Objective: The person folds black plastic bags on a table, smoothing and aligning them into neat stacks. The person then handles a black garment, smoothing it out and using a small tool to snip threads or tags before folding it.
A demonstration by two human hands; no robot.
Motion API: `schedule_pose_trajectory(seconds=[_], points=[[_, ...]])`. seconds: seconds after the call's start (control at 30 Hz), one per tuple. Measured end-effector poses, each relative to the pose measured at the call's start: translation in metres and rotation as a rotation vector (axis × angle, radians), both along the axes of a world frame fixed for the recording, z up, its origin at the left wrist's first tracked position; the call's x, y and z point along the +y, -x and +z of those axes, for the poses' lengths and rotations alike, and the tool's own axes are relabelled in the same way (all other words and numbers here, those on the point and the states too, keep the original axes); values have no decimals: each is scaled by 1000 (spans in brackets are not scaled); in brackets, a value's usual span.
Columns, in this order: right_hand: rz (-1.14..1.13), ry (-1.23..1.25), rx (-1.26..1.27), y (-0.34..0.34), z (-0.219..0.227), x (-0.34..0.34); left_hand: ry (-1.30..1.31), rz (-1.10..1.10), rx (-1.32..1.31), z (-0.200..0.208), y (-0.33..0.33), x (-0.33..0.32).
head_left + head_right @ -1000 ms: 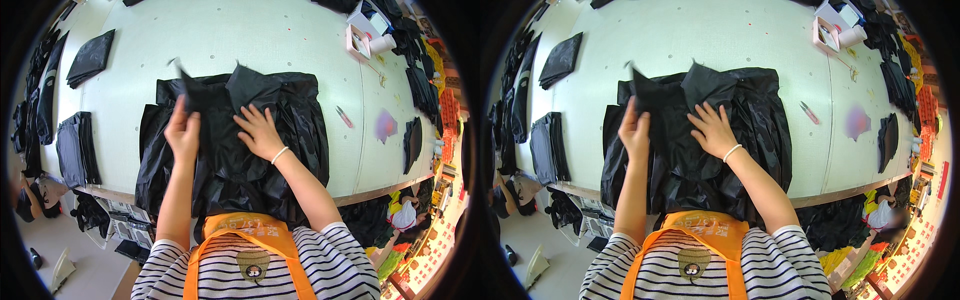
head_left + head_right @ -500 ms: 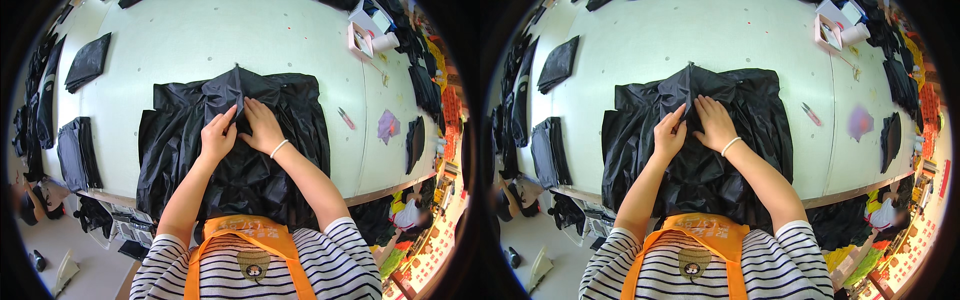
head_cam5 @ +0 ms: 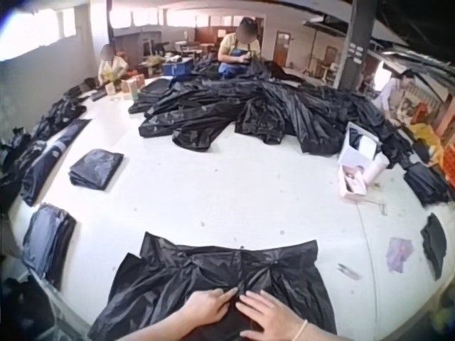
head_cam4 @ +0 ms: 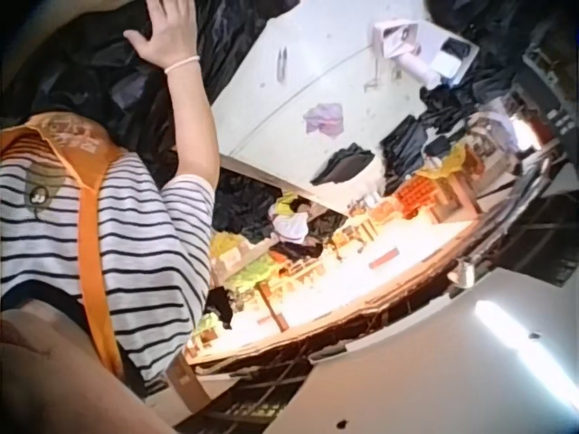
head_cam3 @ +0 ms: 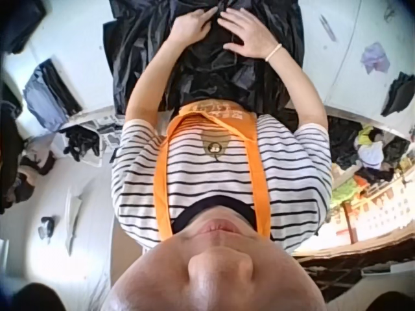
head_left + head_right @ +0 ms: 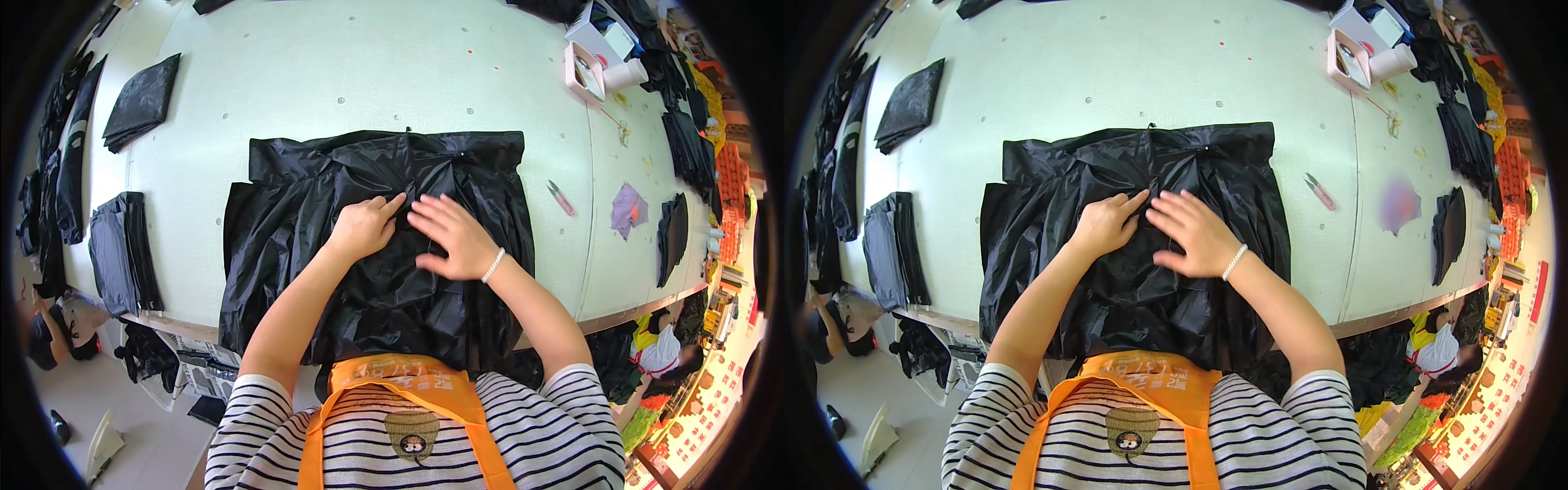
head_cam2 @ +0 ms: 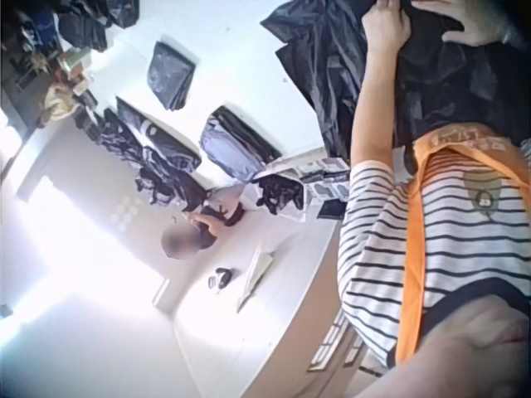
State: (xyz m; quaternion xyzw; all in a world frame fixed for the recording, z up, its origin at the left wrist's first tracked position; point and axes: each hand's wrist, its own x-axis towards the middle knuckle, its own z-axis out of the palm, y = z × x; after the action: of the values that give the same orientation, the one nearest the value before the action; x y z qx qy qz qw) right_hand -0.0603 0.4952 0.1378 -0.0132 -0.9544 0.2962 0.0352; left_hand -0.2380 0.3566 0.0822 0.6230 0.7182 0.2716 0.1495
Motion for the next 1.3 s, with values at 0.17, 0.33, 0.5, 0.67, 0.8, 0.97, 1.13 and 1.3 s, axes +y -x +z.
schedule_pose_trajectory(seconds=[0.17,0.33,0.5,0.67,0.8,0.97,1.13,1.3], points=[[220,-154,-242,-26,22,-52,-15,-50,33,2,1,-6],[-111,-41,53,-11,-27,-56,62,-96,-37,9,3,-11],[-649,237,-356,41,-30,-29,409,154,-995,-14,46,-23],[-619,292,-589,55,-67,6,-266,-38,7,76,28,-16],[-627,232,-603,57,-50,3,-37,-243,257,35,3,-31],[-295,-194,112,34,-14,-41,-9,-182,29,-12,17,-31],[-330,72,62,43,-48,-22,196,98,-553,-2,37,-3],[-507,452,-227,62,-65,0,-241,-46,191,14,14,-11]])
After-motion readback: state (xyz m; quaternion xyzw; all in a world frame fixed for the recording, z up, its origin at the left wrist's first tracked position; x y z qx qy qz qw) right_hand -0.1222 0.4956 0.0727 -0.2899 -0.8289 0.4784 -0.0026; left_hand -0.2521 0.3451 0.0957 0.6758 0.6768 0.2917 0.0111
